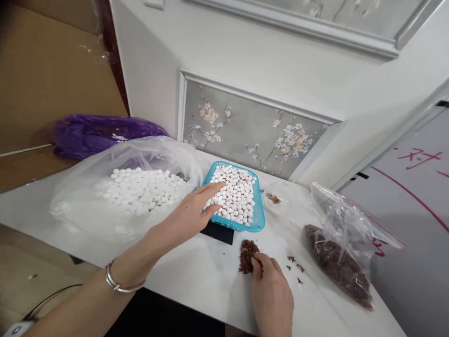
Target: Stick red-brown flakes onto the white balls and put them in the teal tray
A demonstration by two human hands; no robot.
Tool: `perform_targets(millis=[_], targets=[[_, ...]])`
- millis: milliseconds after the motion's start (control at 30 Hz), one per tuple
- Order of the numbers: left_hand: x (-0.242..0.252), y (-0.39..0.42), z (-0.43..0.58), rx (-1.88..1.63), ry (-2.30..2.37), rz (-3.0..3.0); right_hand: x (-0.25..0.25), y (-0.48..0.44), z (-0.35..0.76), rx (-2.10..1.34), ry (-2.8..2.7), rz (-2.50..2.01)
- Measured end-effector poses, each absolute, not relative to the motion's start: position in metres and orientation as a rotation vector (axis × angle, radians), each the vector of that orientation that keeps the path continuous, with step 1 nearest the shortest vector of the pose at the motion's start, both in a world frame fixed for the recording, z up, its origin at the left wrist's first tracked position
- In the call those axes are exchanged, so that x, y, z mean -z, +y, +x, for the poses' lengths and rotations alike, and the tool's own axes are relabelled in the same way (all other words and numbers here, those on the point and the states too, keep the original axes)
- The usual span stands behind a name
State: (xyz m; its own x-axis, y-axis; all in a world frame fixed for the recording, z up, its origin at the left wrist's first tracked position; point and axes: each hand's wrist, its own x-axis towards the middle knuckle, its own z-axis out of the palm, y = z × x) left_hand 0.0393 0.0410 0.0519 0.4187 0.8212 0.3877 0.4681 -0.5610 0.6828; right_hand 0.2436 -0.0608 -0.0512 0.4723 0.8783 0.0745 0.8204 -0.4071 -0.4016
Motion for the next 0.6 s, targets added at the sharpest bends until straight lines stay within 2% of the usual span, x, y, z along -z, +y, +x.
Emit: perform_targets(millis=[167,300,433,600], targets=[[-0.059,0.065,-0.018,-0.639,1.626,2.411,0.049,-0.061,0.241,-0.254,-1.393,-2.351],[-0.052,0.081,-0.065,-0.531,1.769,2.400,0.049,-0.061,0.237,-0.228,-1.362,-2.364],[-0.042,0.086,-0.075,-0.539,1.759,2.408,0.052,-0.061,0.237,-0.161,-1.322,-2.321],[-0.045,0.076,-0.065,-0.732,1.700,2.393,0.049,-0.063,0.238,-0.122,-1.311,-2.180]])
